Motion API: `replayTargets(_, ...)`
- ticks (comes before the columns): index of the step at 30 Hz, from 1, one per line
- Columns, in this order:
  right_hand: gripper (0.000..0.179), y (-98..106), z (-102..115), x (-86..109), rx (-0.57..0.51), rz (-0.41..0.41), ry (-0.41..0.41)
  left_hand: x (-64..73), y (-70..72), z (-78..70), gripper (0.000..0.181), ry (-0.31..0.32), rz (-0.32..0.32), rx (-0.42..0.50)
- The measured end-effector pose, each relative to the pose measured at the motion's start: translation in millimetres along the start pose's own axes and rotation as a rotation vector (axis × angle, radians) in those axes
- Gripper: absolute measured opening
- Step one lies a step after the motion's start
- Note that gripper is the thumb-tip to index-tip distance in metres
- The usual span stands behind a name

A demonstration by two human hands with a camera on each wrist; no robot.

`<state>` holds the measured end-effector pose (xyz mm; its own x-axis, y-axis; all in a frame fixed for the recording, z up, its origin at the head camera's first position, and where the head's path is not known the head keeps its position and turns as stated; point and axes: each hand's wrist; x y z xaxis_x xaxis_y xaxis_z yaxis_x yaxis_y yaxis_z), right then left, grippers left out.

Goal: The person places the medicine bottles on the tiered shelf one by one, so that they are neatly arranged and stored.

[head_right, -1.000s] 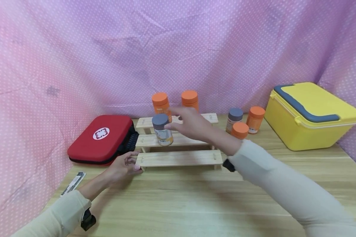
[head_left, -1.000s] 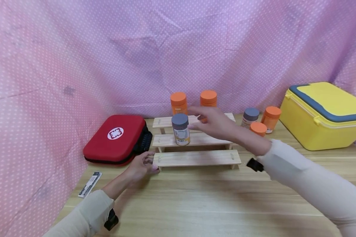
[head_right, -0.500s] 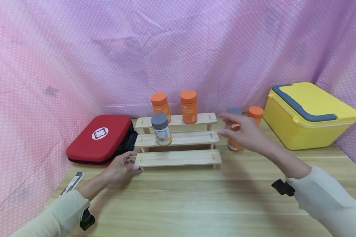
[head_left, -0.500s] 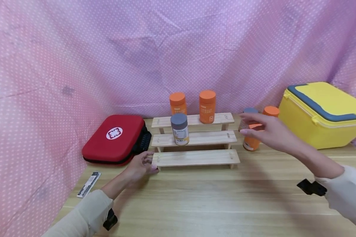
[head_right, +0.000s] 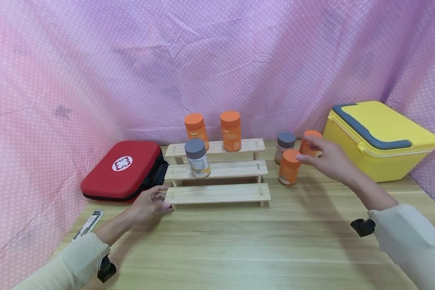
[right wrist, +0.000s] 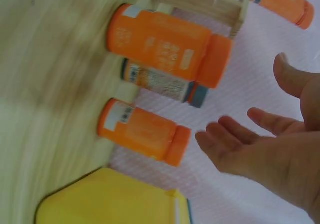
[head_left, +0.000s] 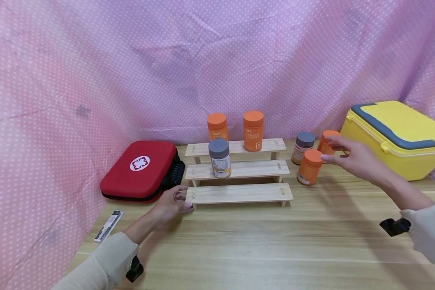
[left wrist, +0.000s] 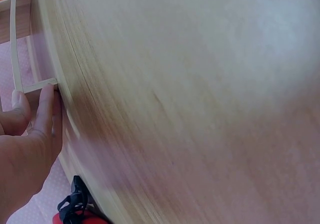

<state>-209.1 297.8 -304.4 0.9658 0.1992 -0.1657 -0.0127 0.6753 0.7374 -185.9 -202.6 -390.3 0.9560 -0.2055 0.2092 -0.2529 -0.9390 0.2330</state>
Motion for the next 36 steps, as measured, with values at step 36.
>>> replayTargets(36,0.068,-34.5,-23.4,-11.7,-0.075,0.064,-0.055,-2.1,1.2,1.7,0.055,-0.01,0.024,0.006)
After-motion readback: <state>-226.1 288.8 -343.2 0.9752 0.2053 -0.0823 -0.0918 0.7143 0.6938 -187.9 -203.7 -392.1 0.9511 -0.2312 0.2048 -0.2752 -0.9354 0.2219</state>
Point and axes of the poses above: each hand's wrist, its own x-axis away from the middle knuckle, its own y-axis out of the back of the hand, z = x × y, and after that the axes turned 4 degrees about -x, right-handed
